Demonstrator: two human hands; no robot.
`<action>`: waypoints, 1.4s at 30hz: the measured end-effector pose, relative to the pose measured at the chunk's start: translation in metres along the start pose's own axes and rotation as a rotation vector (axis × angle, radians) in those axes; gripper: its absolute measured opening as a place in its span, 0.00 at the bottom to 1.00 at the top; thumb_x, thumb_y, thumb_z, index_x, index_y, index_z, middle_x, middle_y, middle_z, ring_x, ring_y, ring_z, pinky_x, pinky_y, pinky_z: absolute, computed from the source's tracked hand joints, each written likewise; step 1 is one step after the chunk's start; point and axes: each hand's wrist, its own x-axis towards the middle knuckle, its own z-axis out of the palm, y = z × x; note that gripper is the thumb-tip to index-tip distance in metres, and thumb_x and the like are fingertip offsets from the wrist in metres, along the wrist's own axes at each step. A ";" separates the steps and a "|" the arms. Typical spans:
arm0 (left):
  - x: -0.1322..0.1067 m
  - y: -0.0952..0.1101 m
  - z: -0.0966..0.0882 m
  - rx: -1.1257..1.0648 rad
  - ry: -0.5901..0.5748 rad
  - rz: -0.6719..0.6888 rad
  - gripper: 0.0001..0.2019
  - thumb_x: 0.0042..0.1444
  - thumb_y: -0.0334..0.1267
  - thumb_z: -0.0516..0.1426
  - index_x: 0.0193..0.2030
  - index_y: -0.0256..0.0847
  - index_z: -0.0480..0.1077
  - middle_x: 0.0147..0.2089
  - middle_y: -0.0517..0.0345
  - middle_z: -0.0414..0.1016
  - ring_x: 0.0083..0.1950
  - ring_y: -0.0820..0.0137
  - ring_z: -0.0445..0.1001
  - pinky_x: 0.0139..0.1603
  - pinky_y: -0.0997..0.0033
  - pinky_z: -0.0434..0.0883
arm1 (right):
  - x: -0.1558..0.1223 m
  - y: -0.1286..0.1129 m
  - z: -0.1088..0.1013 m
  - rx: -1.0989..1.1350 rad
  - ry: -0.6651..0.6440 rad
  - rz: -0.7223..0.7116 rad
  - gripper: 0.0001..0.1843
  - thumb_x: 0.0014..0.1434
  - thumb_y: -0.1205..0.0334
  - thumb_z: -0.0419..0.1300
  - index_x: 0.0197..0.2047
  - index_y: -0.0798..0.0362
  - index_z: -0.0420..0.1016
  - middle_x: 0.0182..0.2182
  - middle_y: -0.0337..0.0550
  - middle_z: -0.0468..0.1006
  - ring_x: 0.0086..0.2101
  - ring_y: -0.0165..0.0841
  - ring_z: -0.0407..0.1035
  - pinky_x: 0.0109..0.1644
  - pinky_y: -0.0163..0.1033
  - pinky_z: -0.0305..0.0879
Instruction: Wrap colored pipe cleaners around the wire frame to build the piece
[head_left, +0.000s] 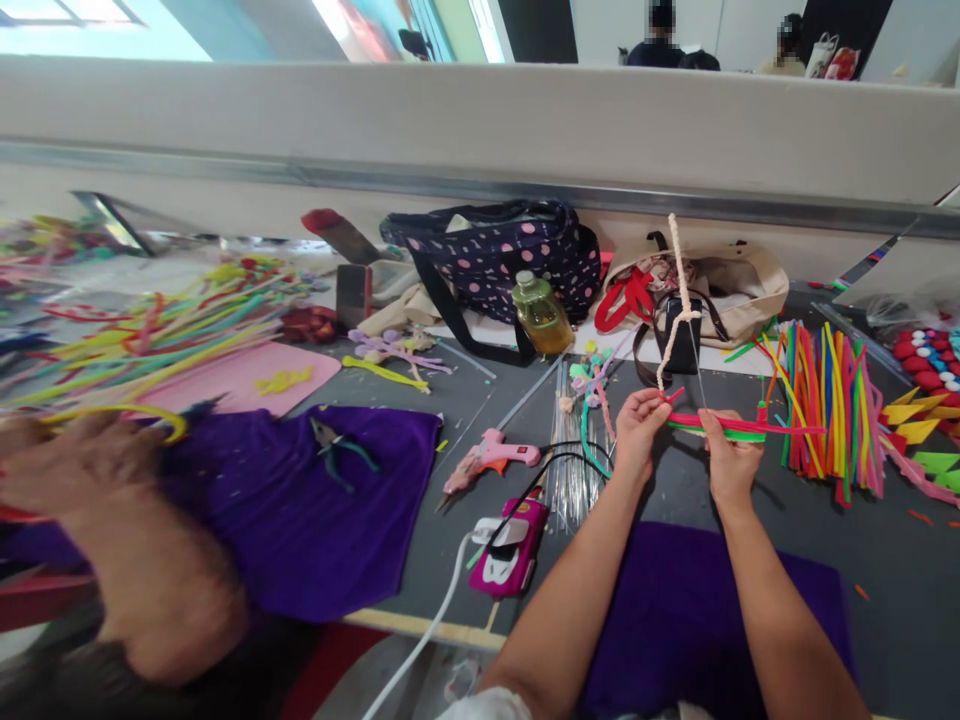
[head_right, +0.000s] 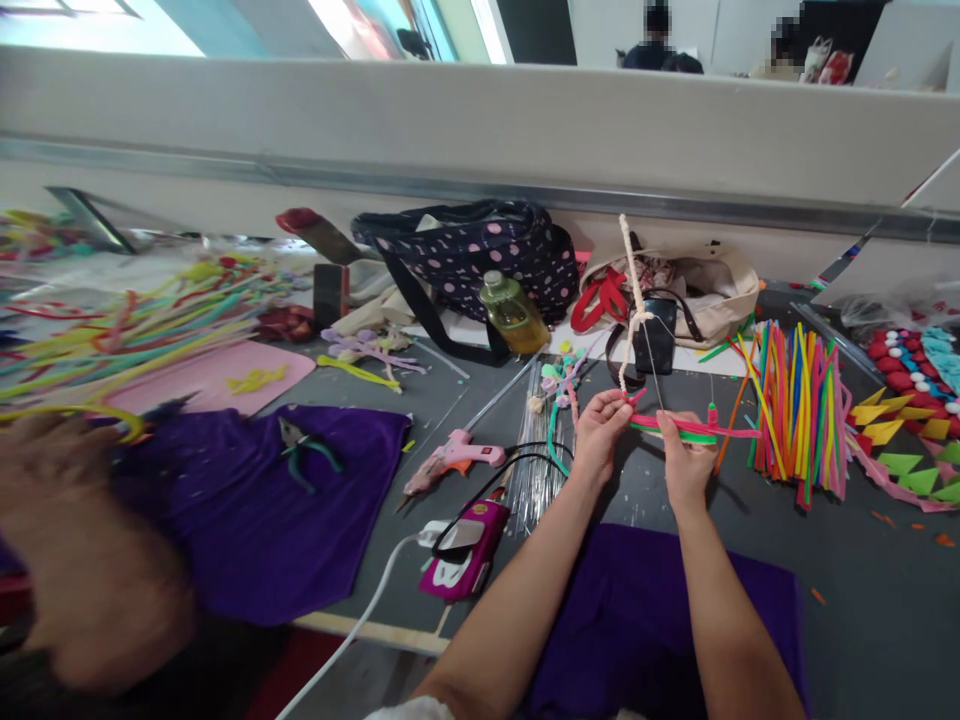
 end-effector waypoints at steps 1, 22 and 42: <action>-0.002 0.001 0.002 0.087 0.025 0.095 0.20 0.39 0.38 0.70 0.39 0.40 0.71 0.38 0.56 0.74 0.39 0.71 0.73 0.41 0.73 0.68 | 0.000 -0.001 0.000 0.003 0.001 -0.012 0.11 0.57 0.55 0.61 0.30 0.54 0.77 0.27 0.40 0.76 0.27 0.29 0.69 0.33 0.38 0.68; -0.007 0.010 0.001 0.573 0.098 0.506 0.02 0.50 0.34 0.63 0.28 0.44 0.75 0.32 0.57 0.67 0.36 0.68 0.65 0.36 0.71 0.63 | -0.004 -0.002 -0.003 -0.239 -0.073 -0.299 0.10 0.61 0.57 0.59 0.32 0.51 0.78 0.29 0.41 0.78 0.32 0.31 0.71 0.40 0.40 0.68; 0.001 -0.001 -0.006 0.014 0.188 0.135 0.14 0.41 0.42 0.69 0.29 0.37 0.71 0.28 0.61 0.74 0.29 0.76 0.72 0.32 0.78 0.68 | 0.000 0.003 -0.003 -0.049 -0.064 -0.063 0.10 0.57 0.55 0.62 0.32 0.52 0.79 0.28 0.40 0.78 0.28 0.29 0.70 0.35 0.37 0.68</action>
